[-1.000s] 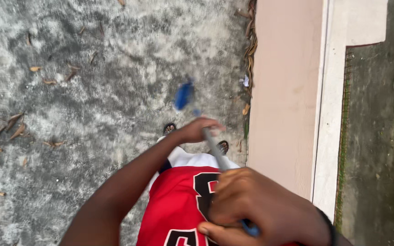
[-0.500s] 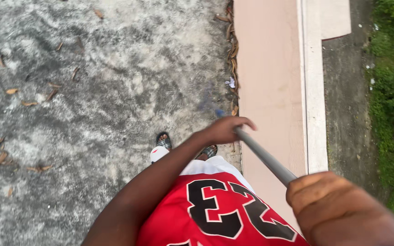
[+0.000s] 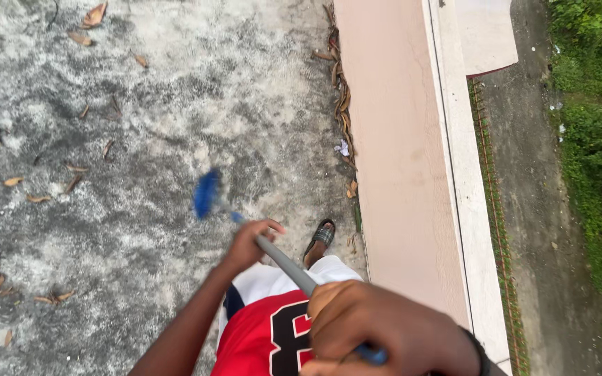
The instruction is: The person sweeps debris and dry leaves off a concrete roof edge using a long-handled broom.
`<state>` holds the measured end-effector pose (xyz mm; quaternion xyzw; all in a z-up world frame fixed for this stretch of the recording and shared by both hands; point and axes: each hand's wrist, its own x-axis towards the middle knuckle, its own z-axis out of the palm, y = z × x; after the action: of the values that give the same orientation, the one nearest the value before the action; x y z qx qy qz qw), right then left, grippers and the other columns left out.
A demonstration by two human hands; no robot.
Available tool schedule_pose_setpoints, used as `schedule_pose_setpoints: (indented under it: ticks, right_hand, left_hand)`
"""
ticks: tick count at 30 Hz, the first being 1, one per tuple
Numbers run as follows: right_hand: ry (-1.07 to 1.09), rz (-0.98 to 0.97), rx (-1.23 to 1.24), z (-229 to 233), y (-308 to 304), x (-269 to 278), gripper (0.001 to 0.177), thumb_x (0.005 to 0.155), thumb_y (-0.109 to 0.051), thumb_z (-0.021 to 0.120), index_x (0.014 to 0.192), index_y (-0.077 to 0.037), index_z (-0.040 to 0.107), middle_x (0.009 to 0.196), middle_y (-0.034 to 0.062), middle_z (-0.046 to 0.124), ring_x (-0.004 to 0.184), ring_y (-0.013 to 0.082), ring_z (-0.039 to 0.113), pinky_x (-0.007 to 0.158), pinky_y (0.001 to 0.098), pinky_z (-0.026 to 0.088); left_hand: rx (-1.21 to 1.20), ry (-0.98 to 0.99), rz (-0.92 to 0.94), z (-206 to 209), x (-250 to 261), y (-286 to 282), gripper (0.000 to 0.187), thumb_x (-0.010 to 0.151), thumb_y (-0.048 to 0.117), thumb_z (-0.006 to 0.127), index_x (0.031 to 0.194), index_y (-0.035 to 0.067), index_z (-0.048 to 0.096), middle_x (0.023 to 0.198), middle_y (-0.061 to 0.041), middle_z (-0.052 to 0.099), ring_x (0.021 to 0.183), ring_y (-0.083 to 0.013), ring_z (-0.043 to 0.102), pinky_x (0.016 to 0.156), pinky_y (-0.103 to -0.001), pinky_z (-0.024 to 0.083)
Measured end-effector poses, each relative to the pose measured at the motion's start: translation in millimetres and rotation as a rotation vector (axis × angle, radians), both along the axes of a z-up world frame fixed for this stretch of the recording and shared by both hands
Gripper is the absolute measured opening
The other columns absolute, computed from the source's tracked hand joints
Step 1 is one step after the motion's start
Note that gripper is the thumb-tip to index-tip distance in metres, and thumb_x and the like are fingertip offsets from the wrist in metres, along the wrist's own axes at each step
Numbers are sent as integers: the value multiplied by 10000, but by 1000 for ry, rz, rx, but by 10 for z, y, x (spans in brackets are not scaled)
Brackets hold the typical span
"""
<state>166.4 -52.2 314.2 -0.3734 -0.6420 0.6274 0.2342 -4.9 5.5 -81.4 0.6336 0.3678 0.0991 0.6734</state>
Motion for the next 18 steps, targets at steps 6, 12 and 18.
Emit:
schedule_pose_setpoints:
  ticks: [6,12,18]
  right_hand:
    - [-126,21,18,5,-151,335,517,1030,-208,645,617,-73,364,552,71,369,540,270,442,668,391,396]
    - [-284,-25,73,192,-398,1009,544,1007,-258,672,582,-79,385,506,64,366,481,265,441,624,393,398]
    - [-118,-93,138,318,-772,1707,482,828,-257,702,576,-77,333,512,52,352,486,216,464,601,380,426]
  left_hand:
    - [372,-403,-159,-456,1314,-308,98,920,65,702,992,86,766,970,-78,791,875,-201,706,837,-379,534]
    - [31,-415,-345,-60,2341,-576,151,983,182,682,1078,87,751,950,-68,757,878,-190,712,800,-337,565]
    - [167,-330,-502,625,2726,-476,197,987,247,681,1125,127,754,945,-63,766,873,-173,733,801,-324,565]
